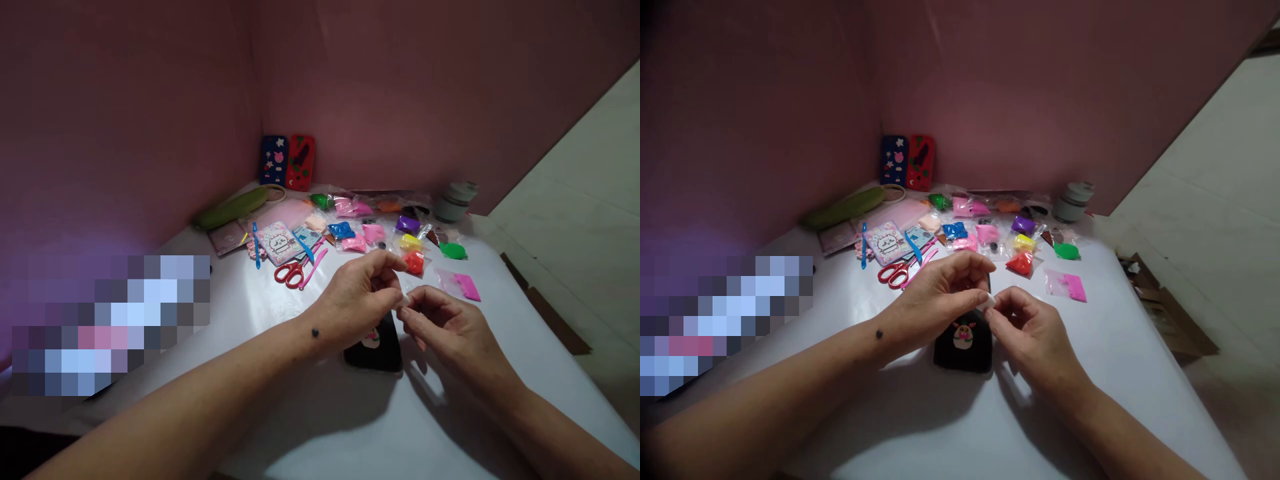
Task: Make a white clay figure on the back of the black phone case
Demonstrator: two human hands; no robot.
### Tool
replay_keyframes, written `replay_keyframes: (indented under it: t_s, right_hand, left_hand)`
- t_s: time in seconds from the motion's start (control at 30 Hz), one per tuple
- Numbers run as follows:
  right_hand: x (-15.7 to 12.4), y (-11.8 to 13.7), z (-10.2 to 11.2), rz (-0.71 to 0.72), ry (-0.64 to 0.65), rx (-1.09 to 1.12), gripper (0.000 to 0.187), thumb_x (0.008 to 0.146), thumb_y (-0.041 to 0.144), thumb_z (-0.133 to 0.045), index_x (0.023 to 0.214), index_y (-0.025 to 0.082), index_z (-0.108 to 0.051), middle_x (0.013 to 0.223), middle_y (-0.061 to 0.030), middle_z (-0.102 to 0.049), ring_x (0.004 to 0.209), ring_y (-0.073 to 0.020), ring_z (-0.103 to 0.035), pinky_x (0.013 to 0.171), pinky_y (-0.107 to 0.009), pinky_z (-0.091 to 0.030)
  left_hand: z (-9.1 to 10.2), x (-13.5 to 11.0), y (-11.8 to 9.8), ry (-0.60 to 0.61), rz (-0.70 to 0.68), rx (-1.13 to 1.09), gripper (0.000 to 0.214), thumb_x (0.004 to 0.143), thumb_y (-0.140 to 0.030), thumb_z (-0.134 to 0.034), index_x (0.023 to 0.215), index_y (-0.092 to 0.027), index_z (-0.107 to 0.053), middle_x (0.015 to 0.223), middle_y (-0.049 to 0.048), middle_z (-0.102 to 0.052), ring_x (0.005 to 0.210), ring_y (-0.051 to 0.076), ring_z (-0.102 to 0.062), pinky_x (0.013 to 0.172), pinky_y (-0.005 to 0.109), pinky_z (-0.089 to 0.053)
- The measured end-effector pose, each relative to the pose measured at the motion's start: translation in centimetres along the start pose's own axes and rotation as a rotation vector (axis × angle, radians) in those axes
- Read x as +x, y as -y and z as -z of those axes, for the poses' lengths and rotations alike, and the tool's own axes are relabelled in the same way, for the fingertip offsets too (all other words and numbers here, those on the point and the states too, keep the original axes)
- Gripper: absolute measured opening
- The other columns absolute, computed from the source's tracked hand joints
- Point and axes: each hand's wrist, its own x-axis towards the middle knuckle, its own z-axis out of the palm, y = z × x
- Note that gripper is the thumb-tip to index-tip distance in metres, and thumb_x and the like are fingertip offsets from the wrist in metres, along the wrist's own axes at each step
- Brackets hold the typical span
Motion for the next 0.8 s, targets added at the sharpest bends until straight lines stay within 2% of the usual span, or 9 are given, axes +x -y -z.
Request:
replay_keyframes:
  t_s: [0.17,0.27,0.43,0.67,0.8]
  right_hand:
    - [-0.05,-0.04,0.26,0.001,0.023,-0.027,0.013,0.079,0.031,-0.061,0.072,0.021,-0.056,0.057,0.0047,-0.048,0.051,-0.0110,-0.043,0.046,-0.023,-0.035]
    - [-0.07,0.05,0.28,0.000,0.039,-0.023,0.014,0.079,0.030,-0.062,0.071,0.021,-0.055,0.059,0.0046,-0.048,0.052,-0.0110,-0.043,0.046,-0.023,-0.035]
    - [0.16,-0.05,0.15,-0.011,0.008,0.035,0.015,0.077,0.035,-0.066,0.078,0.021,-0.062,0.063,0.0027,-0.056,0.052,-0.0116,-0.047,0.050,-0.024,-0.040]
    - [0.11,-0.13,0.42,-0.018,0.005,-0.020,0.017,0.080,0.036,-0.064,0.072,0.021,-0.060,0.057,0.0047,-0.051,0.050,-0.0107,-0.045,0.048,-0.024,-0.038]
    - [-0.07,-0.01,0.51,-0.022,0.037,-0.033,0.017,0.080,0.035,-0.063,0.071,0.022,-0.058,0.055,0.0052,-0.048,0.049,-0.0110,-0.043,0.046,-0.024,-0.036]
  left_hand:
    - [0.20,-0.07,-0.24,0.018,0.005,0.090,0.033,0.073,-0.010,-0.057,0.105,-0.017,-0.057,0.085,-0.0004,-0.059,0.076,0.011,-0.055,0.068,0.024,-0.045]
    - [0.20,-0.10,-0.03,0.047,0.007,0.095,0.029,0.075,-0.012,-0.056,0.104,-0.018,-0.057,0.078,-0.0025,-0.057,0.069,0.010,-0.053,0.065,0.024,-0.045]
    - [0.09,-0.01,0.27,-0.024,0.003,0.055,0.025,0.077,-0.009,-0.051,0.100,-0.016,-0.057,0.074,-0.0028,-0.054,0.066,0.008,-0.050,0.063,0.023,-0.042]
    - [0.19,-0.12,-0.12,0.012,-0.007,0.143,0.032,0.076,-0.010,-0.054,0.107,-0.018,-0.058,0.083,-0.0021,-0.057,0.072,0.009,-0.053,0.067,0.024,-0.044]
    - [0.14,-0.10,-0.05,0.041,-0.026,0.160,0.029,0.077,-0.006,-0.052,0.103,-0.017,-0.059,0.075,-0.0034,-0.054,0.067,0.008,-0.049,0.064,0.023,-0.042]
